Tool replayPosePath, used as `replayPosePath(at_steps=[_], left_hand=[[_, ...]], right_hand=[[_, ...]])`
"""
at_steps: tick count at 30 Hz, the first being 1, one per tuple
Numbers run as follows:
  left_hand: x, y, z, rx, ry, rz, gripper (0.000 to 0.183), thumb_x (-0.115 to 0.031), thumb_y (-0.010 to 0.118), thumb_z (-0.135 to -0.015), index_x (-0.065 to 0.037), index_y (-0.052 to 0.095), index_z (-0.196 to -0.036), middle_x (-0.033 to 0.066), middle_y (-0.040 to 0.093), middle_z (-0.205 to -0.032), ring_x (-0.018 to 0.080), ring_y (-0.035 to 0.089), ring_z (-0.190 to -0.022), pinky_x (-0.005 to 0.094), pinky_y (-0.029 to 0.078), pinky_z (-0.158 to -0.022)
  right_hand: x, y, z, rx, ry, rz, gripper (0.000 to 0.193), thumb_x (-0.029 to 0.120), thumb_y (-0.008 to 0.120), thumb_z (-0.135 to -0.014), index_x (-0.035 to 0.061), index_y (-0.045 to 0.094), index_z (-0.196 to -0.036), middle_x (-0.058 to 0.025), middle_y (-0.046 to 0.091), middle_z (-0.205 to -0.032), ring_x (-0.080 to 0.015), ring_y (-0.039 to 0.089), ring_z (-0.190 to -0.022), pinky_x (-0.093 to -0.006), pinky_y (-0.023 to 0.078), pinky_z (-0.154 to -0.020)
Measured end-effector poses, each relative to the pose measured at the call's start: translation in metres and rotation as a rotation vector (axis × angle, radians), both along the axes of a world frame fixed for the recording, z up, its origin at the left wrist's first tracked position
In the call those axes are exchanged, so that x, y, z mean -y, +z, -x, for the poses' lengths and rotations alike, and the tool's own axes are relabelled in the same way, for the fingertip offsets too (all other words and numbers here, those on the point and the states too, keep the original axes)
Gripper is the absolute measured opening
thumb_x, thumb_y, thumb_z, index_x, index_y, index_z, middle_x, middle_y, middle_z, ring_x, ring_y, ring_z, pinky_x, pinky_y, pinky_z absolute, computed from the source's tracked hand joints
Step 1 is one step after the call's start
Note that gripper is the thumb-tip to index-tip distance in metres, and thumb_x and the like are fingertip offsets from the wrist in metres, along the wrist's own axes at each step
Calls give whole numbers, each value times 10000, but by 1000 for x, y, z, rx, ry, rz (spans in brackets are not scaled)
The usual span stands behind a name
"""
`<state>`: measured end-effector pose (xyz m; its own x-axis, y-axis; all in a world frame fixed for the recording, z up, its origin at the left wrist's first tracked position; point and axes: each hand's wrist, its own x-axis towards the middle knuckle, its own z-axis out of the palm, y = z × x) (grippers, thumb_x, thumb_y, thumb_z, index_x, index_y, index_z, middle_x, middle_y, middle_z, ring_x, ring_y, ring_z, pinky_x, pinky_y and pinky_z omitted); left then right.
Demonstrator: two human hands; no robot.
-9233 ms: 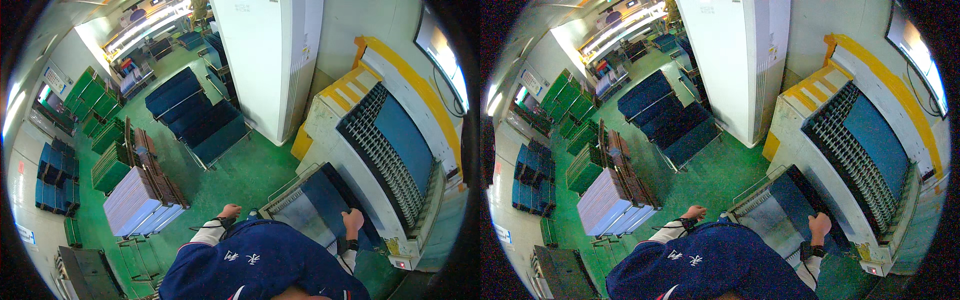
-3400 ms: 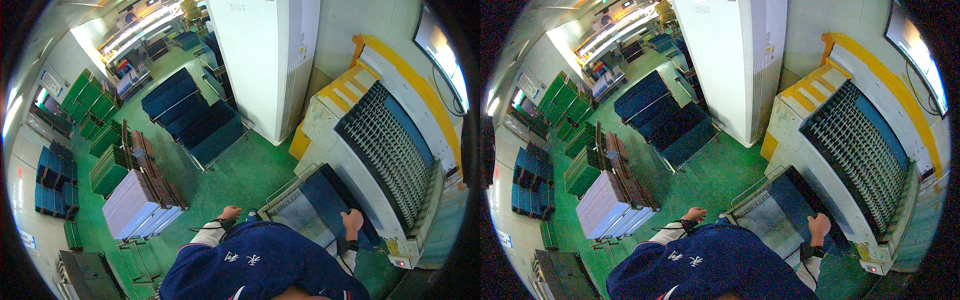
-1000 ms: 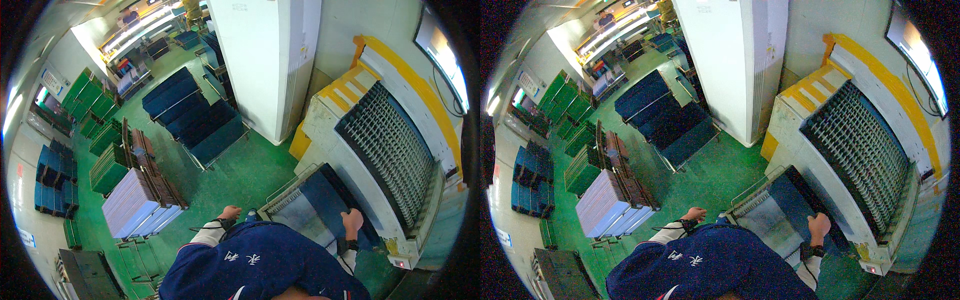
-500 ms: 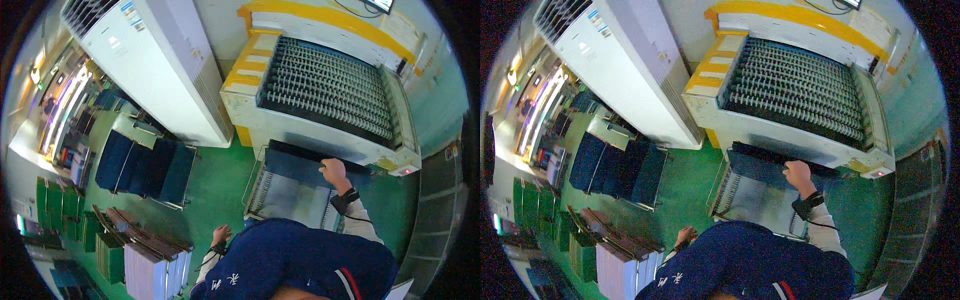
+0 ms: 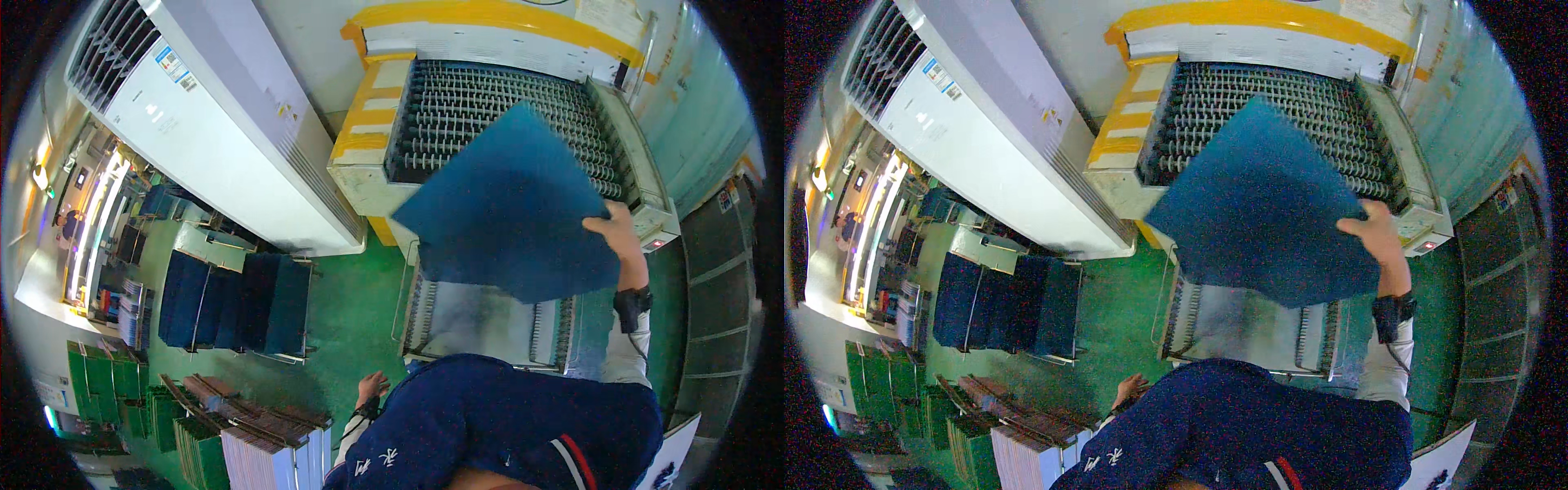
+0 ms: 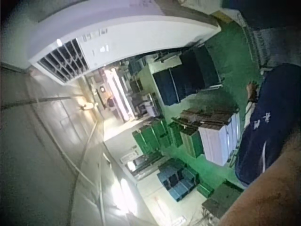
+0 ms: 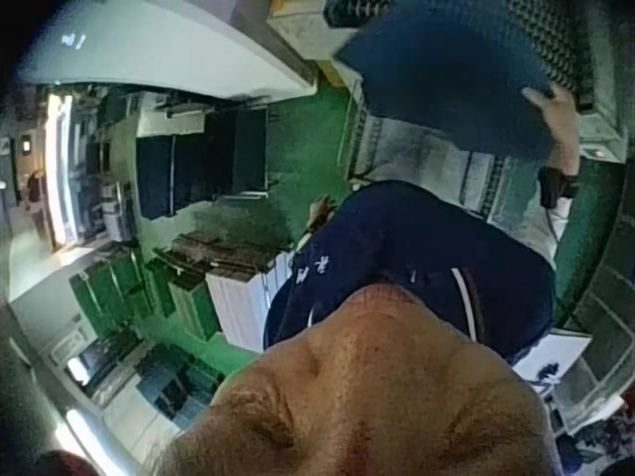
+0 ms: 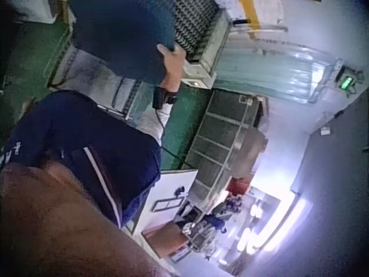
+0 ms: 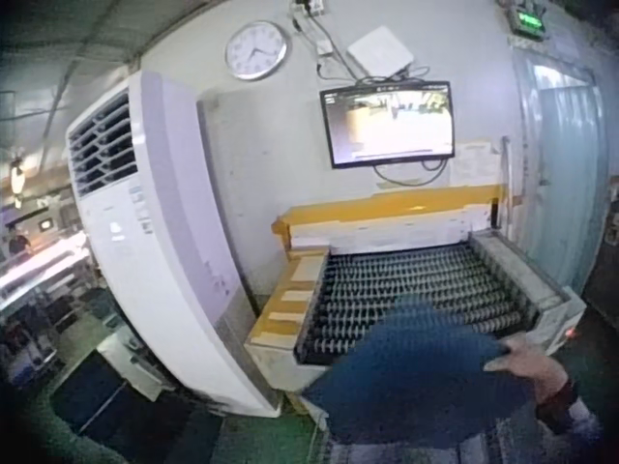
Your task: Unloading metal or plastic sheets from a processing machine and placing them into a sorting rack.
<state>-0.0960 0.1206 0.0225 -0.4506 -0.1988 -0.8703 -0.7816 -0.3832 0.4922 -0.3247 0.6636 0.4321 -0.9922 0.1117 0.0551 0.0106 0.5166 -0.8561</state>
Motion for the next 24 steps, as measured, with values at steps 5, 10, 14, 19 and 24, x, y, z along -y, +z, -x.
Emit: replayPosePath(at_steps=[5,10,14,19,24], left_hand=[[0,1,1,-29,32,-55,342,-211,551,-837,23,513,-1084,156,626,-904,246,625,-631,298,490,-464],[-2,13,1,2,15,38,369,-213,561,-833,19,502,-1114,177,616,-955,254,627,-636,307,491,-454],[-2,20,0,18,73,40,385,-214,570,-827,21,488,-1121,184,604,-976,263,627,-656,313,491,-451],[11,1,-28,-126,-14,105,356,-214,558,-833,20,490,-1092,183,602,-958,271,620,-654,318,489,-455],[17,-4,-47,-256,-241,238,328,-215,560,-833,11,493,-1062,171,602,-905,281,614,-642,333,487,-454]], right_hand=[[-44,-26,6,-21,-403,708,214,73,666,-706,19,628,-910,-16,616,-845,-127,562,-797,-274,417,-745],[-43,-78,49,-77,-145,1284,324,179,616,-807,14,526,-1070,-103,561,-1067,-234,527,-986,-393,416,-855],[-42,-112,98,48,-235,1237,162,139,632,-774,65,542,-886,-72,567,-885,-190,527,-792,-331,434,-730],[-24,-148,158,-9,-324,1373,119,87,635,-758,70,517,-762,-50,527,-739,-166,497,-671,-303,448,-676],[-26,-169,200,-58,-261,1525,108,4,600,-772,45,503,-798,-61,546,-795,-189,524,-684,-322,498,-721]])
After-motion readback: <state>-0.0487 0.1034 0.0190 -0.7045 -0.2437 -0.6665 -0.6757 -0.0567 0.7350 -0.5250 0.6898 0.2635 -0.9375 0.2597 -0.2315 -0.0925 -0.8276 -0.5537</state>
